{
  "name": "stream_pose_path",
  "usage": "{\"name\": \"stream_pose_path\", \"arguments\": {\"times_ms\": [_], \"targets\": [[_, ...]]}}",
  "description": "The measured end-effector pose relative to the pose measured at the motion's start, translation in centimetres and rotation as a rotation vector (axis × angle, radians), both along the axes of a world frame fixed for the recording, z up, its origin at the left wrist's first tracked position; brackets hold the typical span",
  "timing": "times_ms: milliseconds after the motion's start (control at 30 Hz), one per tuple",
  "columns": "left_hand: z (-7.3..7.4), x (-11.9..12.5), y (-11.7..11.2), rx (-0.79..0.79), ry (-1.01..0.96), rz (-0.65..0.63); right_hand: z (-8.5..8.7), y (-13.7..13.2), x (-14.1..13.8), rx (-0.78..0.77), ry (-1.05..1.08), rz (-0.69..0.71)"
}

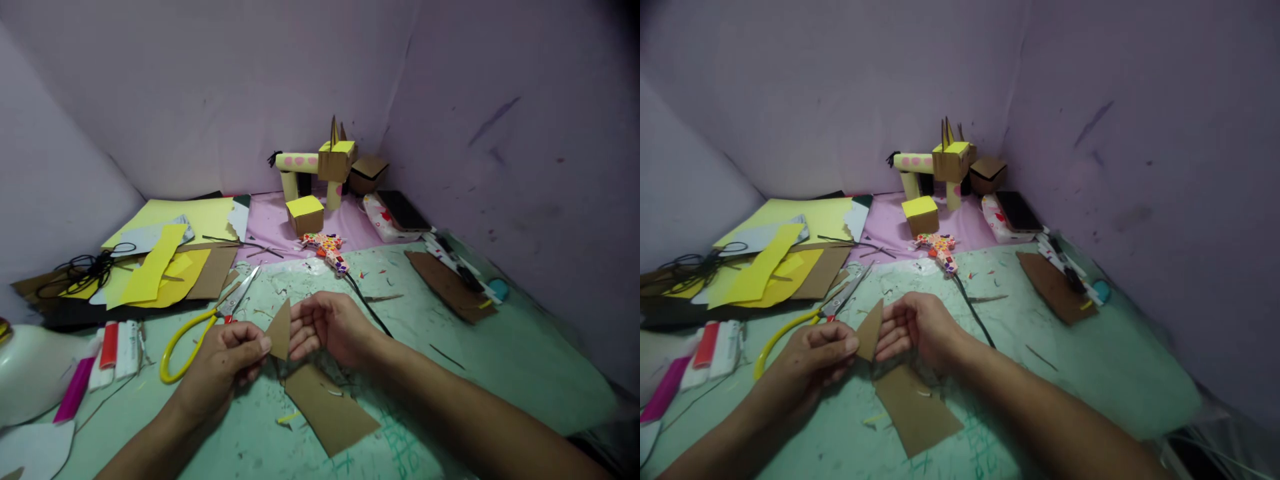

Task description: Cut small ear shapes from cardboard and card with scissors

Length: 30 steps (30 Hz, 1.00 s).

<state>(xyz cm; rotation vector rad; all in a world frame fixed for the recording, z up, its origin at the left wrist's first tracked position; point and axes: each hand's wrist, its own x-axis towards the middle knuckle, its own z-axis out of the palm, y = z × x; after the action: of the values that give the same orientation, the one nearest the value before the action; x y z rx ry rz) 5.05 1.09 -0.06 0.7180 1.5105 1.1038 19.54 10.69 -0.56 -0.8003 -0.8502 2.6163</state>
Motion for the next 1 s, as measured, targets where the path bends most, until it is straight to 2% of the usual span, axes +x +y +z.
{"name": "stream_pose_path", "arguments": {"times_ms": [100, 333, 533, 1000], "targets": [[-0.1, 0.0, -0.1, -0.006, 0.002, -0.005, 0.1, -0.2, 0.0, 0.046, -0.014, -0.006], [0.1, 0.1, 0.0, 0.01, 0.018, -0.019, -0.3, -1.0, 0.2, 0.279, -0.02, -0.058], [0.1, 0.2, 0.0, 0.011, 0.039, -0.023, -0.5, -1.1, 0.1, 0.336, -0.055, -0.067], [0.2, 0.3, 0.1, 0.004, 0.032, -0.029, -0.2, -1.0, 0.1, 0.36, -0.078, -0.071]]}}
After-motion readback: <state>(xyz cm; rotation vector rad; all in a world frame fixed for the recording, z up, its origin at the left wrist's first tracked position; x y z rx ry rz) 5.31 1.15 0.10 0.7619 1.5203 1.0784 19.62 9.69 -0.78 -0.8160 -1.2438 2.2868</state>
